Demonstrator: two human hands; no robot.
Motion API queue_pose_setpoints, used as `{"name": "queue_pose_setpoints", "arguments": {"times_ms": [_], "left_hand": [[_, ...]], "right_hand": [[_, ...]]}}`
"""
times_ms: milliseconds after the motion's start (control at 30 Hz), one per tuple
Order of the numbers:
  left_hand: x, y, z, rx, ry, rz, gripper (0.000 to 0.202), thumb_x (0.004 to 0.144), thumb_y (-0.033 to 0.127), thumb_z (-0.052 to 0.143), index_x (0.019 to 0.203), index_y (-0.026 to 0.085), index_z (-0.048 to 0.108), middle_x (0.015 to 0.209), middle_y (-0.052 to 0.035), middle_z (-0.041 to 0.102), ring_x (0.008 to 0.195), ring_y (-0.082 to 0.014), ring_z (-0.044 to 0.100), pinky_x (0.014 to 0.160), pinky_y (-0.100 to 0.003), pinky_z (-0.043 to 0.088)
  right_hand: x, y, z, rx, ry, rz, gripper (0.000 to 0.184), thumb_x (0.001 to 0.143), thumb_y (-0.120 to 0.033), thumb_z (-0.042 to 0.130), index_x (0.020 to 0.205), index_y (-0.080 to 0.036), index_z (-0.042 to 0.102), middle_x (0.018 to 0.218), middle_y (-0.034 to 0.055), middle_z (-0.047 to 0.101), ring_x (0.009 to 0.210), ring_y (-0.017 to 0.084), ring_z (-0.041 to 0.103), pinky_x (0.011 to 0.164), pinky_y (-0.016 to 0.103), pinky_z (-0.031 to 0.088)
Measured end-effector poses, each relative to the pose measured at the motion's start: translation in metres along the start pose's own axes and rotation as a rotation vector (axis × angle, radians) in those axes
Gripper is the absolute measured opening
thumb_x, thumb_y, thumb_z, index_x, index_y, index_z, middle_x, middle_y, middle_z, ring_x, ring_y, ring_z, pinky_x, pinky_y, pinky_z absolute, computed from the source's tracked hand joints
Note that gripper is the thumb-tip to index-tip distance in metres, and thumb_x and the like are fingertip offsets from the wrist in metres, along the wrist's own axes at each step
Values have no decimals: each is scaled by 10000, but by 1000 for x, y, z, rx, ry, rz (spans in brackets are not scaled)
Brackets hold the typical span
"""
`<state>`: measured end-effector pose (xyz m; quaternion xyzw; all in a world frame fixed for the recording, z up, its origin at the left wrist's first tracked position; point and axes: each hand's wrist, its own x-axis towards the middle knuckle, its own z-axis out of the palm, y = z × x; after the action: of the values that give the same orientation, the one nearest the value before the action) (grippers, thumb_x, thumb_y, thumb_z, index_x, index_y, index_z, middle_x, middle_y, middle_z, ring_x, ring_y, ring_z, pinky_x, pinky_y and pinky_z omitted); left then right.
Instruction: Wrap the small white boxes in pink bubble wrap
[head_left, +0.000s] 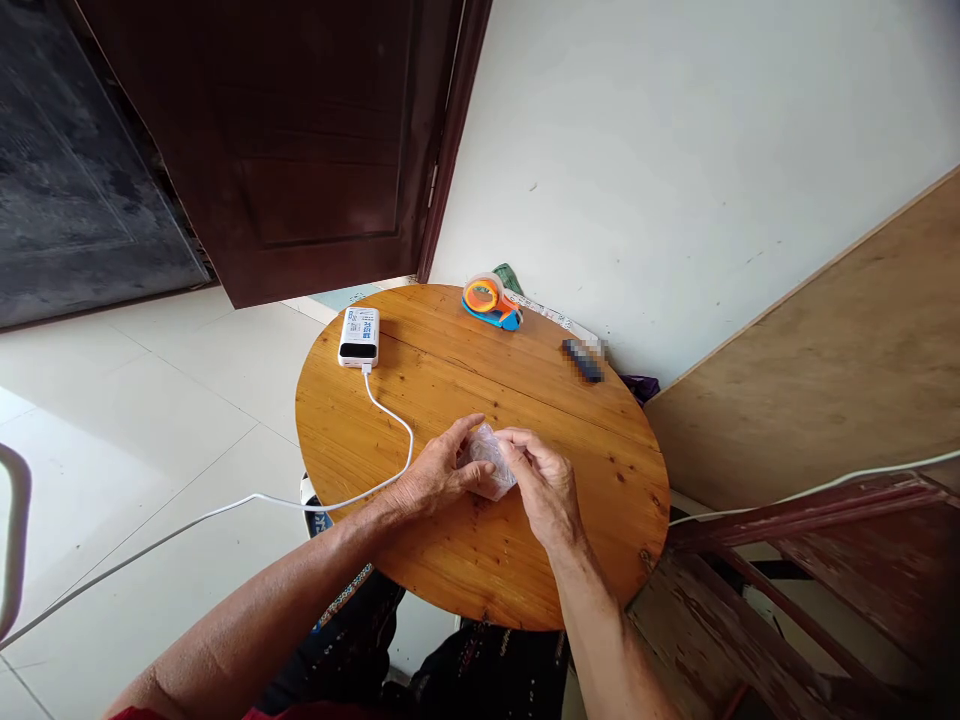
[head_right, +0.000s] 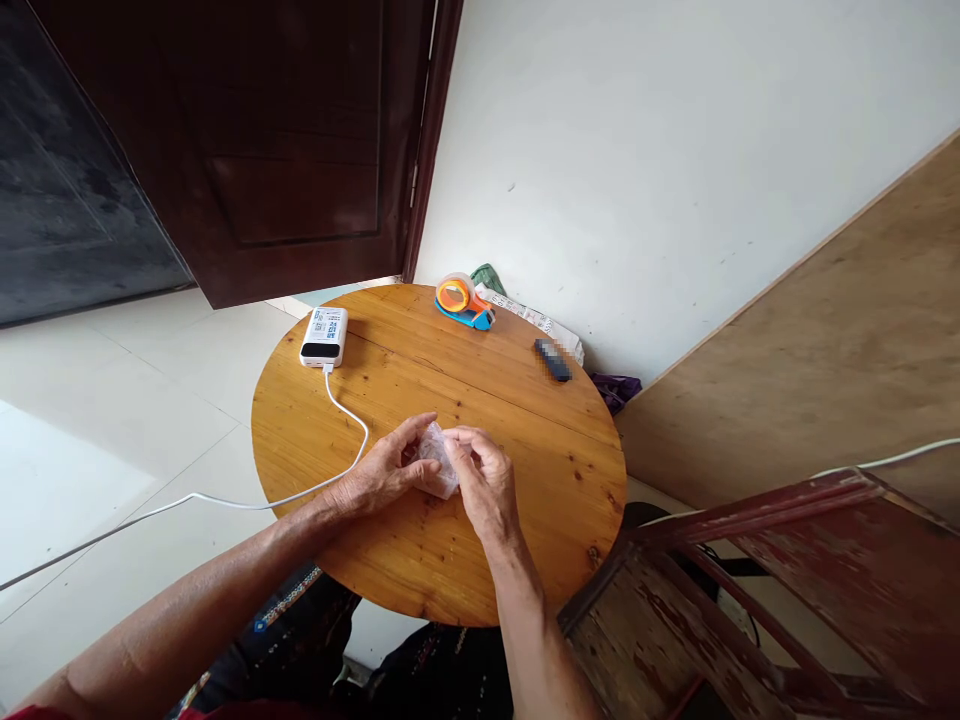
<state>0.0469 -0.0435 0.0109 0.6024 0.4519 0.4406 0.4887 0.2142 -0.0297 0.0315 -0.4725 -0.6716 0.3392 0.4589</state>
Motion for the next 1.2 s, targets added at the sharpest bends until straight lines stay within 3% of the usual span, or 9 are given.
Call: {"name": "queue_pose_setpoints", "arguments": {"times_ms": [100, 233, 400, 500, 600, 767, 967, 1067, 1200], "left_hand": [[1, 0, 0, 68, 22, -12, 660, 822, 355, 671, 1414, 146, 466, 962, -41, 638, 833, -184, 573, 805, -319, 491], [2, -2, 1, 118, 63, -24, 606, 857, 408, 631, 1397, 173, 490, 984, -44, 665, 843, -185, 602, 797, -309, 509], [1, -3, 0, 95, 49, -10, 627, 848, 418, 626, 1391, 142, 476, 1061, -75, 667, 901, -207, 623, 833, -332, 516], [3, -6, 2, 53, 45, 10, 775, 732, 268, 706, 1434, 137, 408, 1144, -88, 643, 932, -209, 619, 853, -333, 519], [5, -10, 5, 8, 68, 1, 795, 722, 193, 667, 1459, 154, 372, 1106, -68, 643, 902, -187, 612, 853, -322, 514], [7, -9, 2, -71, 47, -51, 852, 739, 246, 682, 1494, 121, 309, 964, -37, 643, 837, -182, 603, 788, -313, 513], [4, -4, -2, 87, 39, -18, 801, 759, 250, 615, 1501, 147, 331, 919, -9, 616, 764, -162, 574, 741, -303, 505], [5, -7, -1, 113, 31, 4, 793, 766, 243, 589, 1508, 159, 322, 912, -1, 608, 755, -154, 564, 731, -290, 503], [5, -8, 0, 108, 25, 33, 772, 778, 251, 588, 1502, 167, 334, 965, -12, 621, 779, -153, 559, 763, -290, 503]], "right_hand": [[-10, -3, 2, -100, 8, -139, 204, 925, -343, 568, 963, -220, 727, 1028, 69, 709, 1001, 229, 646, 929, 351, 499], [-15, 0, 9, -223, 83, -280, 240, 964, -295, 491, 982, -225, 720, 1014, 86, 709, 988, 232, 655, 927, 372, 518], [-7, 5, 16, -305, 130, -312, 287, 967, -284, 434, 968, -224, 714, 978, 99, 716, 949, 242, 664, 894, 390, 532], [1, 6, 15, -275, 102, -267, 277, 961, -301, 443, 957, -220, 708, 971, 97, 727, 934, 237, 670, 887, 380, 527], [8, 7, 12, -224, 70, -176, 260, 941, -343, 480, 947, -221, 709, 969, 84, 743, 915, 235, 680, 870, 362, 526], [12, 7, 9, -132, 81, -20, 249, 867, -411, 580, 855, -193, 700, 860, 53, 742, 783, 214, 670, 725, 298, 518], [15, 3, 5, -58, 18, 172, 279, 798, -439, 638, 723, -174, 682, 668, -3, 647, 618, 167, 566, 576, 258, 431], [18, 2, 0, -36, -57, 204, 305, 789, -463, 646, 737, -168, 702, 665, -1, 652, 620, 169, 567, 565, 257, 427], [20, -1, -7, -50, -147, 168, 337, 829, -490, 609, 792, -179, 733, 764, 18, 709, 729, 205, 628, 661, 286, 485]]}}
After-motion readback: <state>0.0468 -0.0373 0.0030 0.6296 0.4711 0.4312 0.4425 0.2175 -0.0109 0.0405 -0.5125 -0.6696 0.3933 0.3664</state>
